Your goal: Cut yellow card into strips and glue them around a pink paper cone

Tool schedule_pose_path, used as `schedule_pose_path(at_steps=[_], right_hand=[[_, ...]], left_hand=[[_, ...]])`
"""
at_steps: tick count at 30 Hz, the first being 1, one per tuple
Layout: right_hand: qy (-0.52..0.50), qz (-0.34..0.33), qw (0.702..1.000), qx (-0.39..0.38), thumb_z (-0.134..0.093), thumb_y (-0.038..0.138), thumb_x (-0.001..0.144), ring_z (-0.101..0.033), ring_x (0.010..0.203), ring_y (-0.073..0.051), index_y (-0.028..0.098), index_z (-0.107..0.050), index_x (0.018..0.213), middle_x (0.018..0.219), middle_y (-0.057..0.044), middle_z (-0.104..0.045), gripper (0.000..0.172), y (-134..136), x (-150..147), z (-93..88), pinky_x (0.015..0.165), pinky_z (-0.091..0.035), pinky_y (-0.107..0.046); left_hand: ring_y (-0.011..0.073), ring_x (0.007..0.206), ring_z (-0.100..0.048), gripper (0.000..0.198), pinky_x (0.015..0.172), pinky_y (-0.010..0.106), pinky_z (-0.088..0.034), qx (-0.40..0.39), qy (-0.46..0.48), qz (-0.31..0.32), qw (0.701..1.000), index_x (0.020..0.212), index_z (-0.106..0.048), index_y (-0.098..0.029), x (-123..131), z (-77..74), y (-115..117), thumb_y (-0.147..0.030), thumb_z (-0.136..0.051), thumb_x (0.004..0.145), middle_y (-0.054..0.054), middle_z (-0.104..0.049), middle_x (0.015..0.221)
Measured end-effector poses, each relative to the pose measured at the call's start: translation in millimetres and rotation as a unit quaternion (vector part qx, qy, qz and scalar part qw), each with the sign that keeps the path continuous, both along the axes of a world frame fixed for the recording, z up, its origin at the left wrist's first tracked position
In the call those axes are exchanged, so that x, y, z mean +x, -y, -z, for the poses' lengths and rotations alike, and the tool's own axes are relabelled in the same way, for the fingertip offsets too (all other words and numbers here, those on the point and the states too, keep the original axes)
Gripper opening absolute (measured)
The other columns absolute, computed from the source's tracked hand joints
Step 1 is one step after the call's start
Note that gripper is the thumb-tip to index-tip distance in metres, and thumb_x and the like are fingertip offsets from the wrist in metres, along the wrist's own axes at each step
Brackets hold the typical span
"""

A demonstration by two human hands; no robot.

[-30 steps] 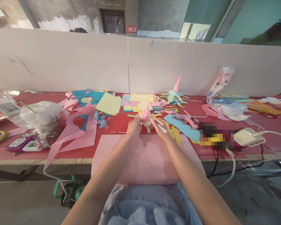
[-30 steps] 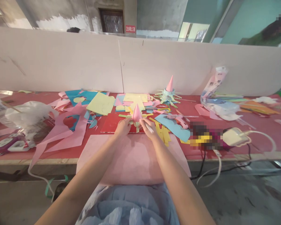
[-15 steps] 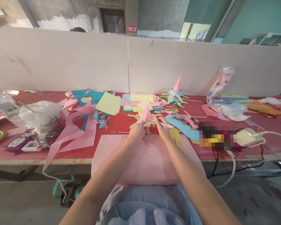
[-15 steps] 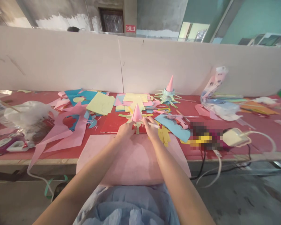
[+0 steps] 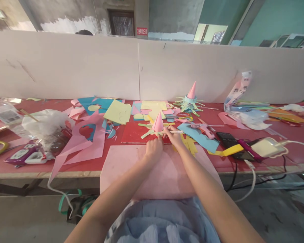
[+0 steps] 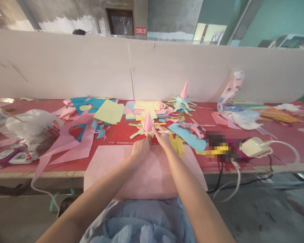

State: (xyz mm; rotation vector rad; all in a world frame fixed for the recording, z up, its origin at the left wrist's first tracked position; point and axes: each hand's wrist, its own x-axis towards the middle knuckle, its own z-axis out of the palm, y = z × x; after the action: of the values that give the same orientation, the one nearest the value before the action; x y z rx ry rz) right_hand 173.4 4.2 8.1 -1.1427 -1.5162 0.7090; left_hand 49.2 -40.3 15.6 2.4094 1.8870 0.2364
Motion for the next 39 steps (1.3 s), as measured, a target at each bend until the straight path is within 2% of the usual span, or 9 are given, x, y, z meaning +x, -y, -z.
schedule_pose_path(at_steps=[8,18,23,33,36,39], right_hand=[[0.007,-0.008,1.0,-0.003,-0.052,0.047,0.08,-0.057,0.051,-0.015,0.023,-0.046,0.061,0.05,0.003,-0.057,0.031,-2.8,0.6,3.1,0.059,-0.044,-0.027],[0.028,-0.027,0.999,0.003,-0.052,0.045,0.08,-0.059,0.058,-0.015,0.023,-0.049,0.063,0.056,0.003,-0.06,0.028,-1.2,-0.7,0.3,0.064,-0.044,-0.027],[0.019,-0.032,0.999,-0.008,-0.051,0.045,0.081,-0.058,0.054,-0.015,0.023,-0.048,0.062,0.053,0.004,-0.058,0.029,-2.8,1.2,3.0,0.062,-0.044,-0.027],[0.024,0.003,1.0,0.007,-0.049,0.042,0.081,-0.054,0.05,-0.014,0.024,-0.043,0.06,0.048,0.004,-0.054,0.028,-5.2,2.4,7.1,0.058,-0.043,-0.027],[0.014,0.032,0.999,0.006,-0.048,0.044,0.08,-0.053,0.049,-0.014,0.024,-0.042,0.06,0.047,0.004,-0.053,0.029,-3.4,3.3,6.4,0.056,-0.042,-0.026],[0.01,0.024,1.0,-0.007,-0.048,0.046,0.08,-0.053,0.049,-0.014,0.023,-0.043,0.062,0.048,0.004,-0.054,0.029,-1.6,3.8,5.8,0.055,-0.042,-0.026]], left_hand=[[0.0215,0.082,-0.064,0.038,0.069,0.029,-0.046,-0.004,-0.011,0.007,1.0,0.125,-0.039,-0.009,0.6,0.9,-1.0,-0.023,-0.023,0.093,0.013,-0.064,0.084],[0.0224,0.082,-0.064,0.038,0.068,0.03,-0.046,-0.001,-0.012,0.011,1.0,0.124,-0.04,-0.009,-0.3,-4.6,2.1,-0.022,-0.024,0.092,0.013,-0.064,0.085],[0.0225,0.082,-0.064,0.037,0.069,0.03,-0.046,-0.006,-0.011,0.011,1.0,0.121,-0.042,-0.01,-0.3,-3.2,1.7,-0.023,-0.023,0.093,0.013,-0.064,0.086],[0.021,0.082,-0.063,0.034,0.071,0.029,-0.045,-0.02,0.013,0.004,1.0,0.12,-0.042,-0.012,-1.8,-8.5,5.5,-0.023,-0.026,0.092,0.011,-0.064,0.086],[0.021,0.087,-0.062,0.037,0.075,0.03,-0.044,-0.003,0.017,0.012,1.0,0.127,-0.036,-0.015,-5.0,-7.5,10.5,-0.022,-0.026,0.092,0.011,-0.063,0.09],[0.0208,0.093,-0.059,0.037,0.078,0.03,-0.042,0.016,0.012,0.015,1.0,0.127,-0.036,-0.017,-7.7,-4.9,15.7,-0.022,-0.028,0.091,0.011,-0.061,0.096]])
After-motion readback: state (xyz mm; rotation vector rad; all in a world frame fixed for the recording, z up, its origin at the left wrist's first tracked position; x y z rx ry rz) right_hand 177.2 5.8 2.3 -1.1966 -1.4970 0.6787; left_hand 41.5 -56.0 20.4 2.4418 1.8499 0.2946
